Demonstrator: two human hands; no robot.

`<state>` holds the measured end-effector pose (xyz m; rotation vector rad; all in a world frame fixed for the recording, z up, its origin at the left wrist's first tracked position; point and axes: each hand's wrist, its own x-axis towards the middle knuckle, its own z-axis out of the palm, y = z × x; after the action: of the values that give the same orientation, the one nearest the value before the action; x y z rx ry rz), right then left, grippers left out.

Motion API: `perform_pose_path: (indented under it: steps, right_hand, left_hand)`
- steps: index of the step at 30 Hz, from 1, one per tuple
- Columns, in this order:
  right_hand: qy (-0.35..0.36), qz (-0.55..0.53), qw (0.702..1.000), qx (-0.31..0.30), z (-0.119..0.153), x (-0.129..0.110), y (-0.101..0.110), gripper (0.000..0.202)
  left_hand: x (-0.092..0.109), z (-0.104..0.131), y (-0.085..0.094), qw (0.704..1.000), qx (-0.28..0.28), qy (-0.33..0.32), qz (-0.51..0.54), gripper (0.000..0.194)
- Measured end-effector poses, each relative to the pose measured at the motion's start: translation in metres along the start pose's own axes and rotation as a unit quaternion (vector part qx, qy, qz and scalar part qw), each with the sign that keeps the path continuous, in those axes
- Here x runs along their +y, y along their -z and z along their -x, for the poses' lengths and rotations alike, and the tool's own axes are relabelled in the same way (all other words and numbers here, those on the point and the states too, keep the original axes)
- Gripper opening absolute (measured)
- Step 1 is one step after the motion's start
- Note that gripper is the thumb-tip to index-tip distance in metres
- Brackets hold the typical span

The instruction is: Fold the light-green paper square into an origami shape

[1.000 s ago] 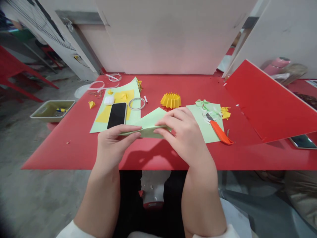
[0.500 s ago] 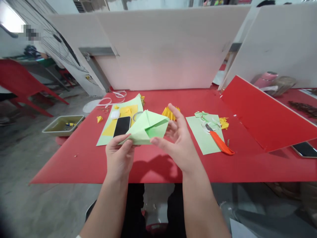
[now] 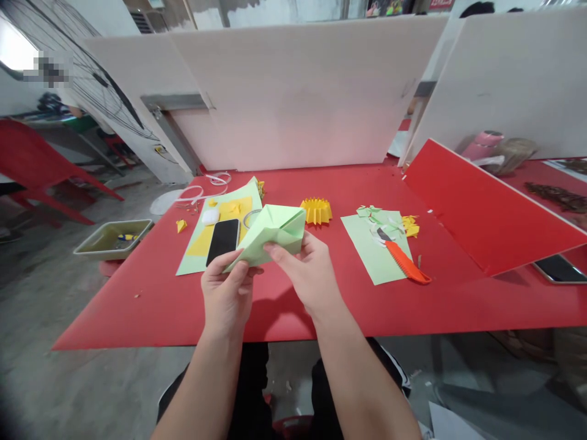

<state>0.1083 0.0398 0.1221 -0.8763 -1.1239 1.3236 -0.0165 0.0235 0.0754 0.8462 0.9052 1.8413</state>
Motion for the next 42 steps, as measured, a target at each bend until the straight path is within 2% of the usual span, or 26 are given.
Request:
perform_pose_path:
  steps: [4, 9, 14, 19, 25, 34, 39, 42]
  right_hand:
    - [0.008, 0.04, 0.999, 0.033, 0.001, -0.003, 0.001, 0.026]
    - [0.025, 0.086, 0.996, 0.026, 0.001, -0.006, 0.001, 0.023]
    - [0.016, 0.138, 0.989, 0.041, 0.0, -0.004, -0.004, 0.02]
    - [-0.03, 0.173, 0.983, 0.051, -0.002, 0.006, -0.009, 0.018]
    - [-0.024, 0.127, 0.99, 0.046, -0.004, 0.007, -0.003, 0.019]
    - [-0.002, 0.058, 0.996, 0.062, -0.014, 0.027, 0.003, 0.026]
    - [-0.046, 0.08, 0.995, 0.03, -0.011, 0.02, -0.003, 0.028]
    - [-0.056, 0.094, 0.992, 0.058, -0.01, 0.017, -0.005, 0.027]
  left_hand:
    - [-0.006, -0.001, 0.006, 0.999, 0.002, -0.005, -0.041, 0.021]
    - [-0.007, -0.003, 0.005, 0.997, -0.01, -0.016, -0.072, 0.018]
    - [-0.008, 0.0, -0.002, 0.991, 0.041, -0.058, -0.114, 0.012]
    - [-0.01, 0.002, -0.004, 0.983, 0.071, -0.08, -0.148, 0.012]
    - [-0.008, 0.005, -0.006, 0.979, 0.009, -0.082, -0.185, 0.014]
    - [-0.011, 0.01, -0.004, 0.946, -0.052, -0.148, -0.282, 0.026]
    - [-0.012, 0.009, -0.003, 0.924, -0.054, -0.174, -0.335, 0.028]
    - [-0.012, 0.009, -0.003, 0.928, -0.069, -0.167, -0.326, 0.028]
